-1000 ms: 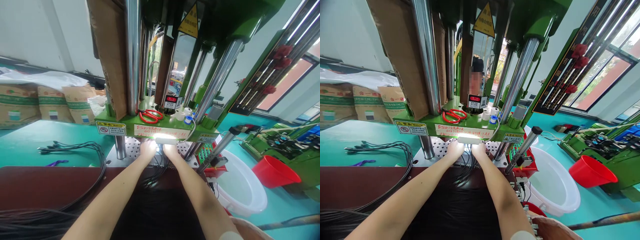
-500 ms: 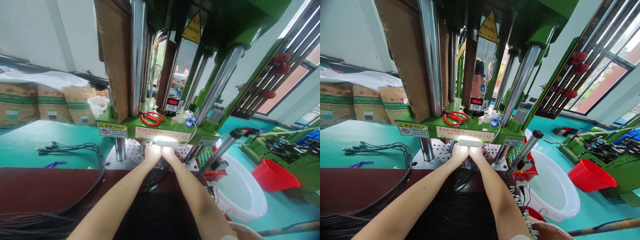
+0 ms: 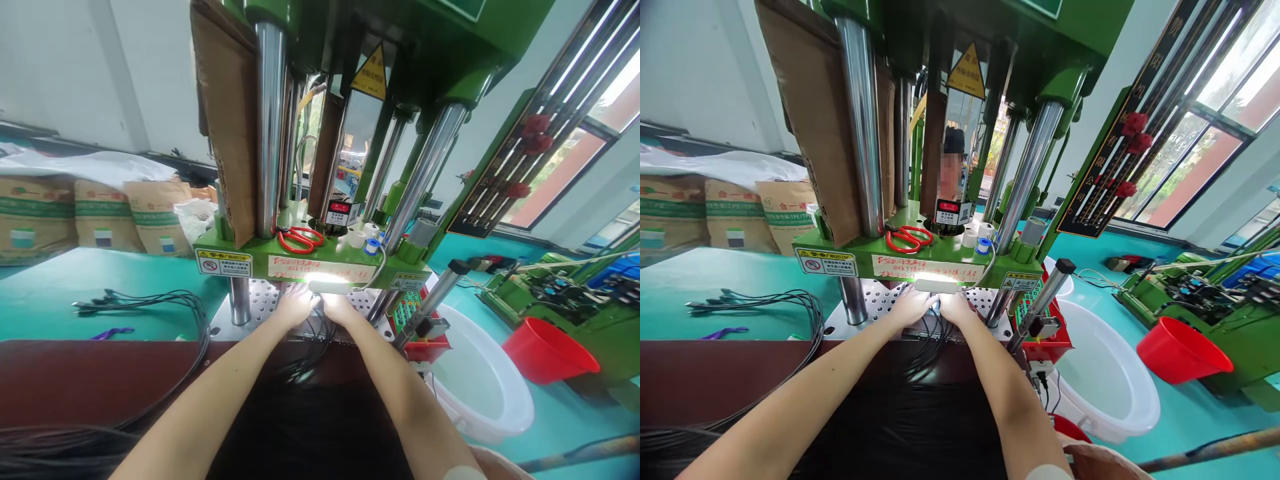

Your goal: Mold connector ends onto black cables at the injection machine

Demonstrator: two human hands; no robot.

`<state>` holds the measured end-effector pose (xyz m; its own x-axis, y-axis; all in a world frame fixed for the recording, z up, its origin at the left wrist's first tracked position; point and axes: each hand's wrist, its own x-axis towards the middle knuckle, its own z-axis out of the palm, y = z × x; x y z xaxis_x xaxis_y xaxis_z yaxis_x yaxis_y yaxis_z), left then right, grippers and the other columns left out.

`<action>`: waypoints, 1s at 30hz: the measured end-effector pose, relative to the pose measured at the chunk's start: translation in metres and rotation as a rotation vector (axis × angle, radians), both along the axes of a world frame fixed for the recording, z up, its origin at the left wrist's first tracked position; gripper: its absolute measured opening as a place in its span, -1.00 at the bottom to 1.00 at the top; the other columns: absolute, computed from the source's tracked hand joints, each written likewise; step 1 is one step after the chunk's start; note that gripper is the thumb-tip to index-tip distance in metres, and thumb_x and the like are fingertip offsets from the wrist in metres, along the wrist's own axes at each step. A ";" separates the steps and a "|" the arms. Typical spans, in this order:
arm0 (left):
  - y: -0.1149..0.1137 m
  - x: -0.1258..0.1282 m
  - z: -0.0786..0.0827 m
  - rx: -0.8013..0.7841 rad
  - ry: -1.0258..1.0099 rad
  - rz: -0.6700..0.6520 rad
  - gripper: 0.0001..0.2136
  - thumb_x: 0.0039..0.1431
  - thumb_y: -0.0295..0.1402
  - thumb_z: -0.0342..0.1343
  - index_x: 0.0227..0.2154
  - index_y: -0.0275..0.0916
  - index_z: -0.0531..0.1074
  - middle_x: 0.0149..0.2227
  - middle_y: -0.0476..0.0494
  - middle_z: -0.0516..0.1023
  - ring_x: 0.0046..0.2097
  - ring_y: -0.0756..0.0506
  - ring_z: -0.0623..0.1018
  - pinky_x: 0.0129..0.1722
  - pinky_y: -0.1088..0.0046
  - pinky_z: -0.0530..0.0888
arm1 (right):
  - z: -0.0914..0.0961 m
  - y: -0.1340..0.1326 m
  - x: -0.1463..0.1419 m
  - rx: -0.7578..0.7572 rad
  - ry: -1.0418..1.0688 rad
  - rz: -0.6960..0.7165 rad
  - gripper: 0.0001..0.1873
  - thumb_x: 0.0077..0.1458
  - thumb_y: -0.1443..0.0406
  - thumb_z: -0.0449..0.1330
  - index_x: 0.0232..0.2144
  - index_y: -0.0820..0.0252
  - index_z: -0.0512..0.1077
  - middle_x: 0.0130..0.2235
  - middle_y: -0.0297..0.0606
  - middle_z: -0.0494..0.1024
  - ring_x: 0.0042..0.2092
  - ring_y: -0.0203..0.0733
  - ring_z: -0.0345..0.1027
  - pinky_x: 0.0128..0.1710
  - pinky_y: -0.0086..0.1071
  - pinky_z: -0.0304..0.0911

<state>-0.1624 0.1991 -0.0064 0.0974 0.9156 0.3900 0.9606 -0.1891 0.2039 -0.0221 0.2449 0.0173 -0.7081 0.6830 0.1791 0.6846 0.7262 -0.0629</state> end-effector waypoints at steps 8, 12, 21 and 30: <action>0.004 -0.026 -0.004 -0.131 0.002 -0.126 -0.53 0.16 -0.04 -0.26 -0.09 -0.24 0.35 -0.02 -0.26 0.42 0.04 -0.20 0.35 0.01 0.21 0.23 | -0.007 0.000 0.009 -0.017 -0.048 0.016 -0.61 0.18 0.16 -0.10 -0.09 0.24 0.36 -0.12 -0.09 0.48 -0.05 -0.07 0.30 0.00 -0.25 0.09; 0.009 -0.023 -0.006 -0.156 -0.016 -0.103 -0.51 0.17 -0.03 -0.29 -0.08 -0.24 0.34 -0.01 -0.26 0.41 0.03 -0.19 0.36 -0.03 0.25 0.27 | -0.008 0.005 0.000 -0.015 -0.059 -0.009 -0.59 0.19 0.16 -0.13 -0.09 0.24 0.36 -0.11 -0.10 0.49 -0.04 -0.08 0.29 0.00 -0.27 0.09; 0.000 -0.041 -0.008 -0.173 -0.047 -0.115 -0.52 0.15 -0.05 -0.23 0.02 -0.20 0.25 0.06 -0.22 0.33 0.10 -0.19 0.28 0.06 0.23 0.19 | -0.001 0.001 0.027 -0.006 -0.103 -0.053 -0.54 0.20 0.14 -0.18 -0.14 0.28 0.40 -0.13 -0.03 0.49 -0.11 -0.04 0.33 -0.04 -0.22 0.09; 0.008 -0.040 -0.012 -0.249 -0.084 -0.021 -0.50 0.16 -0.02 -0.32 0.03 -0.16 0.23 0.05 -0.20 0.34 0.03 -0.19 0.35 0.01 0.22 0.22 | -0.004 0.009 0.023 -0.026 -0.058 -0.064 -0.52 0.18 0.11 -0.15 -0.07 0.27 0.37 -0.07 -0.06 0.47 0.00 -0.05 0.26 0.02 -0.24 0.05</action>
<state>-0.2022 0.2072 -0.0189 0.0939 0.9826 0.1603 0.9348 -0.1424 0.3253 0.0007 0.2537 0.0136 -0.6715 0.7311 0.1209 0.7325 0.6795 -0.0404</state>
